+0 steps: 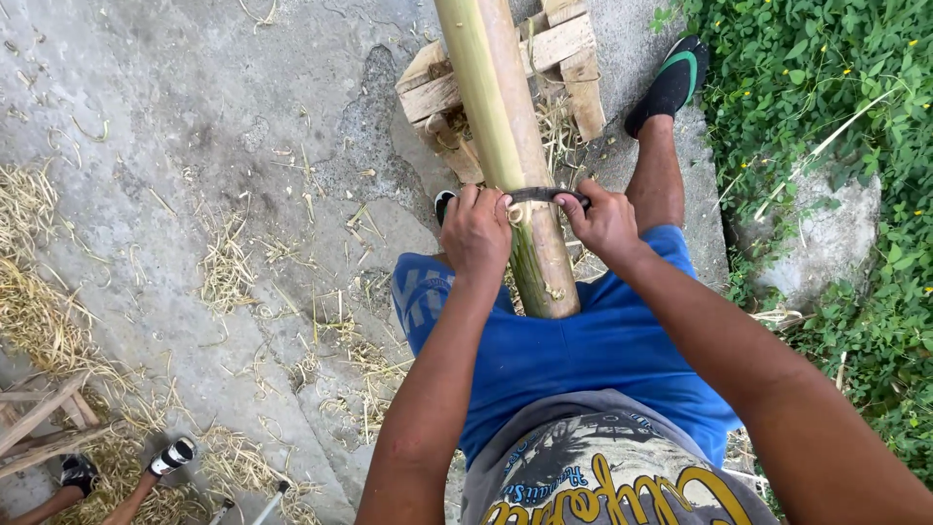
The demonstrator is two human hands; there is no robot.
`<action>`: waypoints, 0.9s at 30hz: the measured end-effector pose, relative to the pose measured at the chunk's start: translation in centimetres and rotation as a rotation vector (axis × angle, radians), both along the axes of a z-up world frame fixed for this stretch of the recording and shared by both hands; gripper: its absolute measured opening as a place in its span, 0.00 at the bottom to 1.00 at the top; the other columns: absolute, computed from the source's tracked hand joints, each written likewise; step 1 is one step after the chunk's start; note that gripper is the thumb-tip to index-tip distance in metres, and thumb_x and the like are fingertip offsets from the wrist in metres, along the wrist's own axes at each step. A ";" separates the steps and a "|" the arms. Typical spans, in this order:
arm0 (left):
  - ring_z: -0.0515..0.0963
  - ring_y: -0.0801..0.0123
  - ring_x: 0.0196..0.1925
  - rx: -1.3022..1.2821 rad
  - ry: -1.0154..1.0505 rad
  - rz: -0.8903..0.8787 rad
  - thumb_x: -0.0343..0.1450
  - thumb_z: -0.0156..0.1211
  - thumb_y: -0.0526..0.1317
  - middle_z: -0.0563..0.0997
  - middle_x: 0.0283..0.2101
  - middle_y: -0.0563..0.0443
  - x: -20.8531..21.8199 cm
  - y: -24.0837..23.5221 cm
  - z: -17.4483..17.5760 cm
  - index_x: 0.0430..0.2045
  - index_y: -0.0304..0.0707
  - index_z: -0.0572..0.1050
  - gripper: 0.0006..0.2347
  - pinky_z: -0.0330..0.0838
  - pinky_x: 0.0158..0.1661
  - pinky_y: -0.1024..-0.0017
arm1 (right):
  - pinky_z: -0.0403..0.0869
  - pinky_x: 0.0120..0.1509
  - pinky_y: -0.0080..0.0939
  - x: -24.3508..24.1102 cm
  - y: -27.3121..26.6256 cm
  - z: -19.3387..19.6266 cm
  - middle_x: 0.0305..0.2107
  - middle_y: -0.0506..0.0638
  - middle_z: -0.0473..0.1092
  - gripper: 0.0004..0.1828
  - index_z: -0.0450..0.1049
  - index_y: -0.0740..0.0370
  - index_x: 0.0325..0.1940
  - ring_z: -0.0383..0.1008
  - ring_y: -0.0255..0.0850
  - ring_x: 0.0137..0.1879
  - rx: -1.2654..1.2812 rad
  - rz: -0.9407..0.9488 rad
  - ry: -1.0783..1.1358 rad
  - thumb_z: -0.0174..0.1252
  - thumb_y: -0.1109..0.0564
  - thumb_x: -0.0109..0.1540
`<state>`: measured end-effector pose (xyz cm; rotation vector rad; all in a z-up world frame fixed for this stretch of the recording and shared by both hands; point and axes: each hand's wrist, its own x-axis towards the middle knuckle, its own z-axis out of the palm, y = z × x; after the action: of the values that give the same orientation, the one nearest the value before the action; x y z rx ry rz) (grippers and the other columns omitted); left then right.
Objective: The recorder uses a sickle to scrape, cut, and tie a bamboo stalk held vertically between their legs for stability.
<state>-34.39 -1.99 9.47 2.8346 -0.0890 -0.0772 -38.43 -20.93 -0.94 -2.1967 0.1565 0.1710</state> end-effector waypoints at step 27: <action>0.78 0.52 0.39 -0.301 -0.049 0.101 0.68 0.68 0.39 0.77 0.35 0.49 2.2 3.9 -3.9 0.27 0.39 0.74 0.07 0.72 0.37 0.55 | 0.73 0.36 0.59 4.5 1.1 4.4 0.19 0.57 0.73 0.28 0.77 0.58 0.36 0.77 0.59 0.30 -0.254 0.088 0.021 0.59 0.31 0.68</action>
<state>-32.18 1.93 5.56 2.5358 0.0299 0.0266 -33.97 -19.79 3.42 -2.4571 0.0970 0.2341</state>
